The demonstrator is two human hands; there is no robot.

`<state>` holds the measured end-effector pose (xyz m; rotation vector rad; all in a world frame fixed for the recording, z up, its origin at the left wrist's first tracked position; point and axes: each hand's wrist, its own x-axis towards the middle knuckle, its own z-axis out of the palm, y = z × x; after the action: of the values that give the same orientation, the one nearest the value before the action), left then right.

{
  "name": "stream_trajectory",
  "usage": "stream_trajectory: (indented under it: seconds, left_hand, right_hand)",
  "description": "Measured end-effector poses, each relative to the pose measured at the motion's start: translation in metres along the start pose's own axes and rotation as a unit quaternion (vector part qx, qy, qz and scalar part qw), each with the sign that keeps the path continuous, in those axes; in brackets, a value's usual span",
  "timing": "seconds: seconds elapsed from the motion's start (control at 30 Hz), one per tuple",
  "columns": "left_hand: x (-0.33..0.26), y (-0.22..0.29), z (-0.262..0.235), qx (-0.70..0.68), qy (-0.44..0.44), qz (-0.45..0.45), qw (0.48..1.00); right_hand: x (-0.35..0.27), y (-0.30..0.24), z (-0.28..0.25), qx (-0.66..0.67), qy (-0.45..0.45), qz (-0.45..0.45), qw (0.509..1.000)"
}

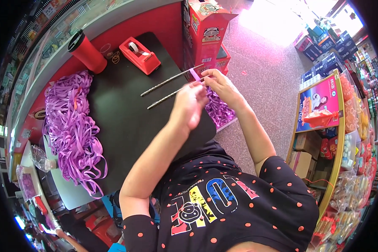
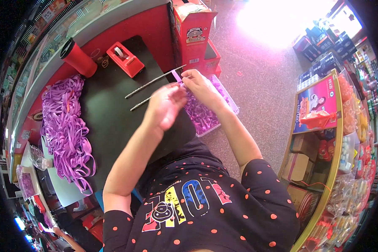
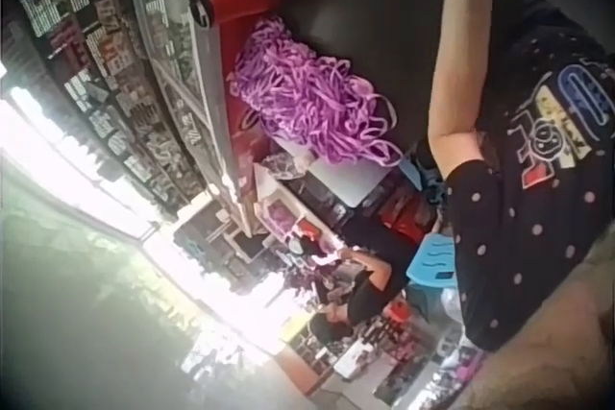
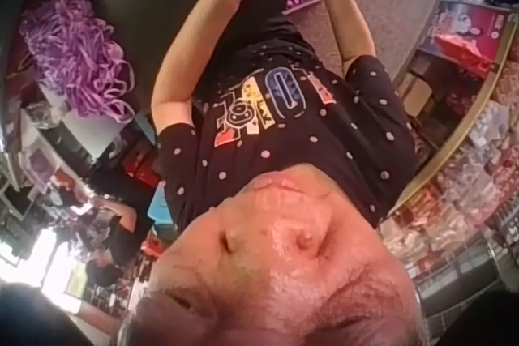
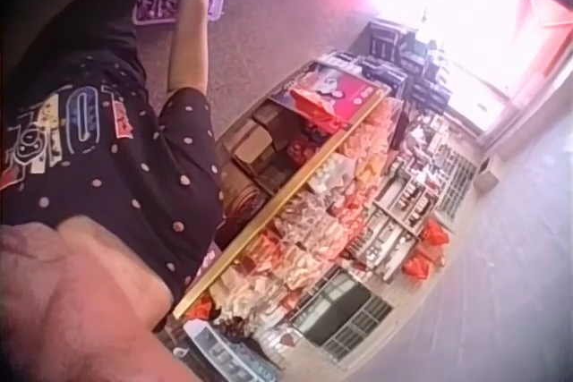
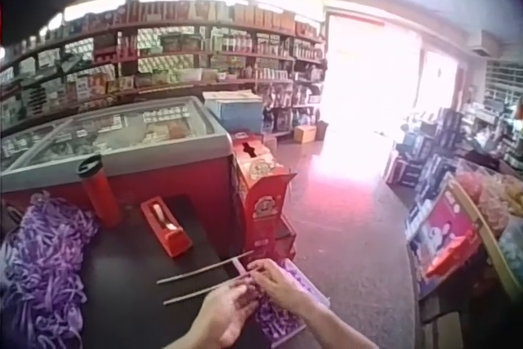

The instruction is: Tying purple ribbons into bows using two metal rods as a guide on a workshop table.

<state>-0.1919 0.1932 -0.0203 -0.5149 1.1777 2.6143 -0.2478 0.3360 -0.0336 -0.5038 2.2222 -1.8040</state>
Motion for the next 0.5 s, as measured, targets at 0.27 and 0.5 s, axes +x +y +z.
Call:
stream_trajectory:
  seconds: [0.27, 0.5]
  left_hand:
    - [0.010, -0.028, 0.029, -0.243, -0.066, -0.067, 0.966]
    - [0.016, -0.036, 0.024, -0.317, -0.078, 0.014, 0.945]
  right_hand:
    - [0.003, -0.005, 0.000, -0.014, 0.022, 0.019, 0.999]
    - [0.005, 0.004, -0.005, 0.057, 0.029, 0.052, 0.997]
